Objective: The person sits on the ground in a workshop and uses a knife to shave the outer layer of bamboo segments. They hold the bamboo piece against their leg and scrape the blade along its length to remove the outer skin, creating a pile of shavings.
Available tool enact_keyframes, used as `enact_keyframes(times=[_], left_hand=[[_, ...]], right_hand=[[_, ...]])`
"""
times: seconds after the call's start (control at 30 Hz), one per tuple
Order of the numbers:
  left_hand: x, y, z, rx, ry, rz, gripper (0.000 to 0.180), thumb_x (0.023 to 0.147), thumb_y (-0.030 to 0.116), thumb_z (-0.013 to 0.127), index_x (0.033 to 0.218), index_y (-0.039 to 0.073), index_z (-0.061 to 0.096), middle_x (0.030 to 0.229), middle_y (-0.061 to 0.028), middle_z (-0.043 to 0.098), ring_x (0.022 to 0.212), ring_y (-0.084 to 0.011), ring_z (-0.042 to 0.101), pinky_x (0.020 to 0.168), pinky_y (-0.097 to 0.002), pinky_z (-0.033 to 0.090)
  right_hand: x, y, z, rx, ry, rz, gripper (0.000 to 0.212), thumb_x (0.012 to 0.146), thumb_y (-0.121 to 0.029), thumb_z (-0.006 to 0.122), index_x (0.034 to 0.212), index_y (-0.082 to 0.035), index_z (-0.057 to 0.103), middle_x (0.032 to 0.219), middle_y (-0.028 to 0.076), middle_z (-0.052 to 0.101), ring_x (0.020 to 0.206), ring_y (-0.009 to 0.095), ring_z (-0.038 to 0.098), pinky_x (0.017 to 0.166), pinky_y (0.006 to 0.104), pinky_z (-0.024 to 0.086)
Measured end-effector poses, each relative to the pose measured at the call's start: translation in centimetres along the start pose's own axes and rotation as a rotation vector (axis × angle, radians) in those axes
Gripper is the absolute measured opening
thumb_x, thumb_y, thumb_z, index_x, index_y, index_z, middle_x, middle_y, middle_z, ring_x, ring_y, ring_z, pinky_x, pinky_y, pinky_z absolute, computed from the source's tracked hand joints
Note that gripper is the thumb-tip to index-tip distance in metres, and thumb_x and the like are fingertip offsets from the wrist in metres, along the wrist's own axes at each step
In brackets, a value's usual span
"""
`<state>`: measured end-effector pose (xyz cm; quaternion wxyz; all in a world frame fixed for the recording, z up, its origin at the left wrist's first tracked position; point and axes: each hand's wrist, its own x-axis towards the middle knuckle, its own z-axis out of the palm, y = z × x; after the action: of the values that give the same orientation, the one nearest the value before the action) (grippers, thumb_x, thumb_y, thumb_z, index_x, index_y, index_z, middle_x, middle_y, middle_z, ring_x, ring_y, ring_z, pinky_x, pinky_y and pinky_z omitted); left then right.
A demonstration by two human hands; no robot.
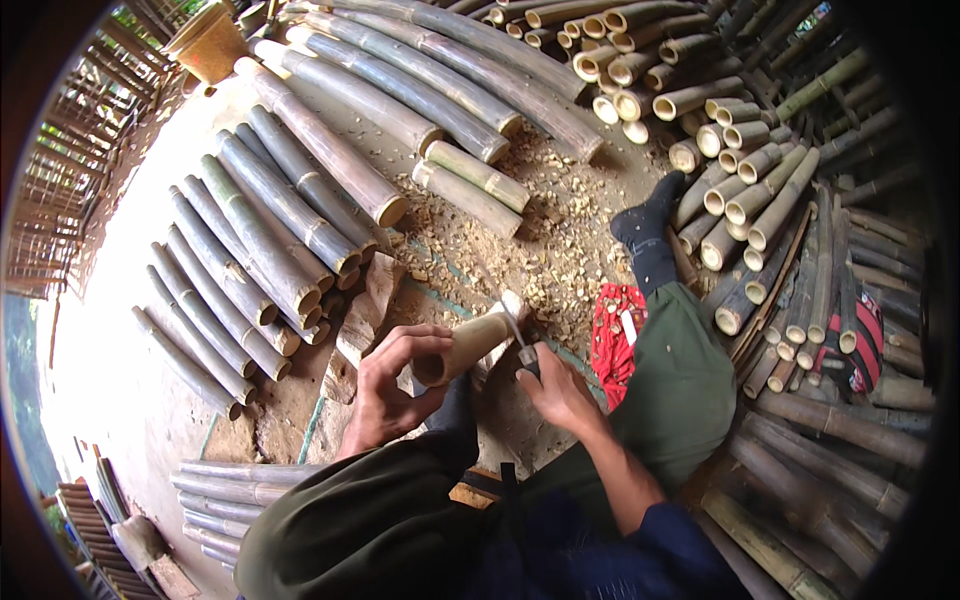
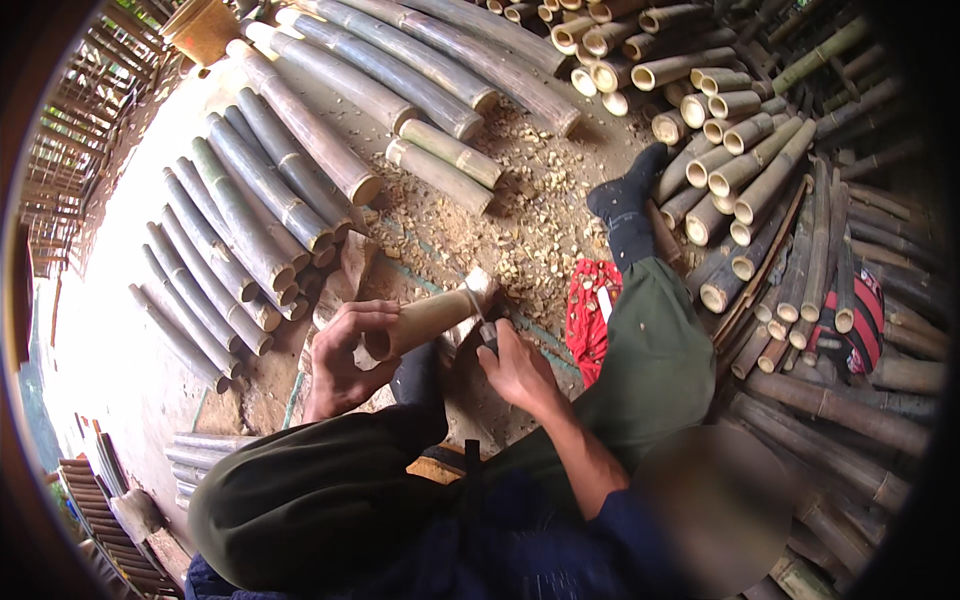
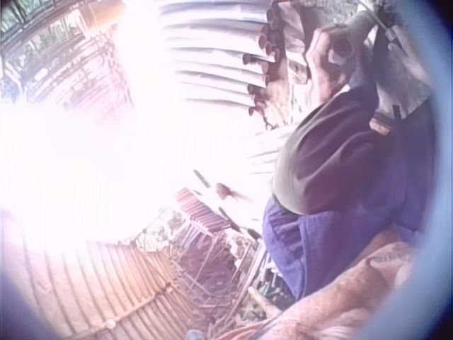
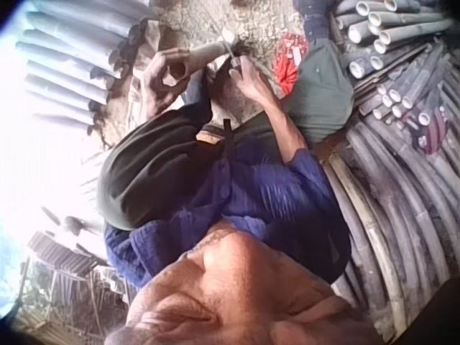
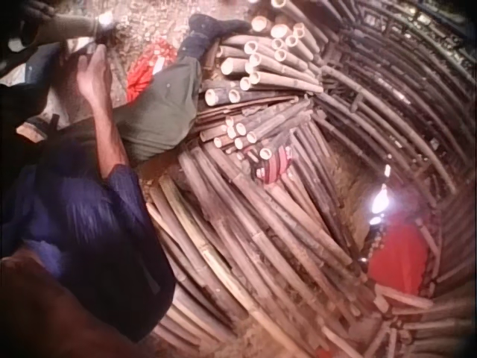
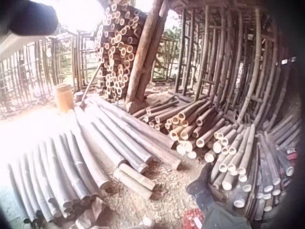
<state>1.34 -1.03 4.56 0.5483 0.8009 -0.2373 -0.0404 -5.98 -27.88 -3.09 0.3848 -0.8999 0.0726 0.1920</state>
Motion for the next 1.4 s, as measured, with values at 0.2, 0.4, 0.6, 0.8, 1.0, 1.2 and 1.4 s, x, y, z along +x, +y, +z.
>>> enact_keyframes(times=[0.2,0.4,0.6,0.8,1.0,1.2,1.4], left_hand=[[9.9,-2.0,1.2,0.432,0.045,0.458,0.043,0.076,0.000,0.075,0.118,0.008,0.072,0.118,-0.0072,0.070,0.107,-0.0292,0.067,0.092,-0.0411,0.057],[17.7,-10.4,2.7,0.985,-0.135,0.295,0.059,0.083,0.003,0.078,0.140,0.013,0.066,0.152,-0.0140,0.055,0.136,-0.0318,0.055,0.116,-0.0496,0.048],[15.2,3.0,-4.1,-1.527,0.246,0.277,0.059,0.095,0.024,0.079,0.145,0.003,0.057,0.132,-0.0151,0.067,0.116,-0.0264,0.070,0.098,-0.0453,0.062],[5.2,16.8,-12.2,-1.959,-0.232,1.013,0.020,0.105,0.014,0.059,0.111,-0.003,0.068,0.088,-0.0207,0.068,0.065,-0.0278,0.070,0.053,-0.0434,0.065],[5.3,10.4,-6.2,-1.937,-0.336,0.302,0.038,0.107,0.036,0.067,0.126,0.003,0.060,0.103,-0.0113,0.067,0.081,-0.0217,0.068,0.070,-0.0420,0.062],[2.6,-0.9,3.0,-1.754,-0.144,-0.577,0.051,0.106,0.048,0.057,0.127,0.002,0.065,0.097,-0.0081,0.068,0.078,-0.0209,0.064,0.064,-0.0358,0.052],[-5.9,-11.7,8.3,-1.284,-0.200,-0.955,0.036,0.107,0.030,0.060,0.123,-0.001,0.066,0.097,-0.0122,0.072,0.078,-0.0247,0.070,0.069,-0.0380,0.058]], right_hand=[[-4.0,3.5,3.4,0.154,0.286,0.131,0.047,0.103,-0.029,0.066,0.130,0.005,0.049,0.101,0.038,0.067,0.097,0.060,0.065,0.080,0.0644,0.050],[-2.6,2.5,6.6,-0.017,0.245,0.143,0.054,0.096,-0.026,0.070,0.138,0.000,0.047,0.115,0.030,0.068,0.103,0.052,0.069,0.088,0.0605,0.054],[-3.0,3.5,7.2,-0.200,0.264,0.178,0.058,0.088,-0.021,0.082,0.131,-0.003,0.049,0.118,0.025,0.064,0.109,0.045,0.067,0.090,0.0562,0.056],[-1.5,5.2,8.8,-0.247,0.207,0.198,0.054,0.089,-0.022,0.079,0.130,-0.004,0.050,0.122,0.024,0.062,0.116,0.044,0.064,0.095,0.0590,0.052],[-1.2,4.9,8.1,-0.311,0.241,0.159,0.057,0.090,-0.030,0.078,0.132,-0.005,0.049,0.125,0.025,0.061,0.119,0.046,0.063,0.093,0.0623,0.053],[3.5,9.7,3.1,-0.102,0.459,0.036,0.054,0.096,-0.029,0.072,0.137,0.001,0.051,0.128,0.029,0.063,0.120,0.047,0.063,0.098,0.0558,0.053],[13.6,10.8,-13.9,-0.217,0.667,0.005,0.039,0.101,-0.028,0.066,0.127,-0.002,0.055,0.123,0.028,0.066,0.120,0.048,0.063,0.100,0.0552,0.052]])
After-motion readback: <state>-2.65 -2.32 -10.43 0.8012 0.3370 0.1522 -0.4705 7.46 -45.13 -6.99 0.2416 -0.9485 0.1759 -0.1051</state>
